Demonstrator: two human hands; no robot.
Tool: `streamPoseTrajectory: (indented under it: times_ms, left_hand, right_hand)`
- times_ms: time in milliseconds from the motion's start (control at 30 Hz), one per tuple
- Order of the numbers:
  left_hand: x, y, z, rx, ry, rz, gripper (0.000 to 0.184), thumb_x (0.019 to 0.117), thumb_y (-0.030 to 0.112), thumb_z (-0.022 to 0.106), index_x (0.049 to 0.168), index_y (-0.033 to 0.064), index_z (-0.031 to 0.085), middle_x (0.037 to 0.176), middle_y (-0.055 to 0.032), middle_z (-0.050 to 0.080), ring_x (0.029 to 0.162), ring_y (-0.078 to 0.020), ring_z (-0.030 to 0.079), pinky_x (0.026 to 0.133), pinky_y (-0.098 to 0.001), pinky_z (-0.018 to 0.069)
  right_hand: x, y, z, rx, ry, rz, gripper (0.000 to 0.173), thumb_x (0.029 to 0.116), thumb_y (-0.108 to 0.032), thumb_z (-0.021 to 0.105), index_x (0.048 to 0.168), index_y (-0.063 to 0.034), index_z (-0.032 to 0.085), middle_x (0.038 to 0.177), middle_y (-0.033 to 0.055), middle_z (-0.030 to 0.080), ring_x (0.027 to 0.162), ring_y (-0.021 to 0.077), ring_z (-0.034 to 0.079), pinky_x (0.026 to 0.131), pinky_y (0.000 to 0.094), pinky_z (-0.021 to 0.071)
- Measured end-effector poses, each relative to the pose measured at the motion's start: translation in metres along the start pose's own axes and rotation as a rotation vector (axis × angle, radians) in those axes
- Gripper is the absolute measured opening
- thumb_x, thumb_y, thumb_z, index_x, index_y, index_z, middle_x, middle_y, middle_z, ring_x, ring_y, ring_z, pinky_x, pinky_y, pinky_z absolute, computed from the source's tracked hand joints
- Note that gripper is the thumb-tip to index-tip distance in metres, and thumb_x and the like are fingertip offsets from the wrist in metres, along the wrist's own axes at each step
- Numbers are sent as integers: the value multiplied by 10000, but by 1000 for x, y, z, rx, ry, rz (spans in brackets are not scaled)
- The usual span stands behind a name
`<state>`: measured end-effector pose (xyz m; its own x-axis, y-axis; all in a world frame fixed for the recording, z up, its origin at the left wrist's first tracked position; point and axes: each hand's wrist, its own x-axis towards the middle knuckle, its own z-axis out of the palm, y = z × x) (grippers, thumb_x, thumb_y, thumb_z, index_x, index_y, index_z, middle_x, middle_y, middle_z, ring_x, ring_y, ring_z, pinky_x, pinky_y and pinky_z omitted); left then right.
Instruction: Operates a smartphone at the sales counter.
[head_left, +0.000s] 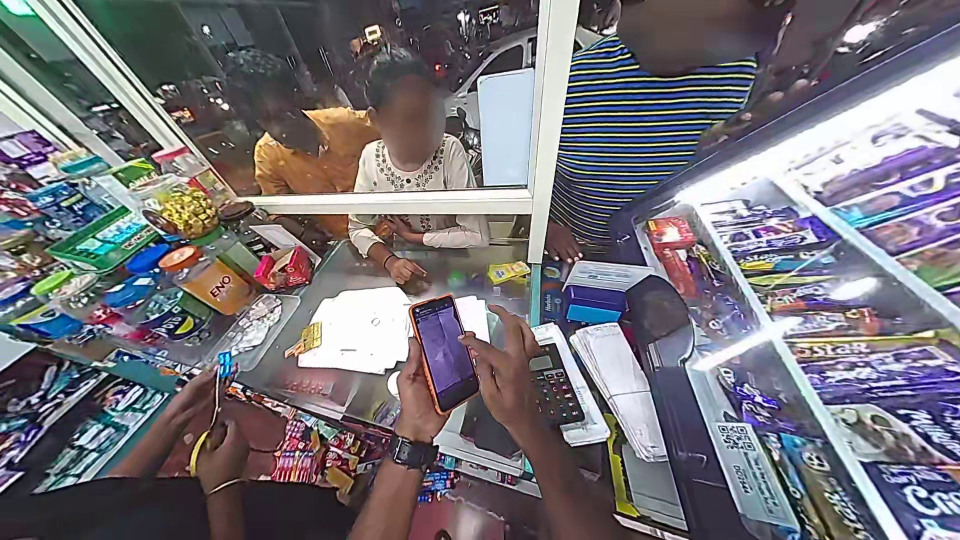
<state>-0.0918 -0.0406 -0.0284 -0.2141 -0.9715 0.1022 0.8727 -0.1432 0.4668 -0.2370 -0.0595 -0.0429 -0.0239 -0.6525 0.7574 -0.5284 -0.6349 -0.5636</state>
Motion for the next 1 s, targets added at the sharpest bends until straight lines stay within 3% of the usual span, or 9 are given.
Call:
streamPoseTrajectory:
  times_ms: [467,667,1000]
  left_hand:
    - [-3,2,-2,1,-13,45,589,974,628,513,1284,151,663,1203,-163,718,1113,-293,709,925,-497,591]
    - [-4,2,0,36,37,67,628,1011,658,374,1272,162,658,1173,-143,731,1081,-284,721,893,-490,605]
    - [-6,3,0,14,-14,69,607,1006,645,415,1287,166,660,1195,-170,721,1093,-324,716,903,-513,599]
  right_hand:
    - [4,5,5,45,-32,-22,359,1006,-218,448,1086,-316,784,1490,201,505,1406,392,391,1082,572,301]
    - [5,4,5,59,-41,-22,346,1009,-213,461,1088,-299,787,1481,213,510,1400,408,397,1085,586,306]
    - [7,2,1,96,-42,-20,355,1005,-187,456,1078,-267,794,1486,236,495,1417,427,370,1107,600,282]
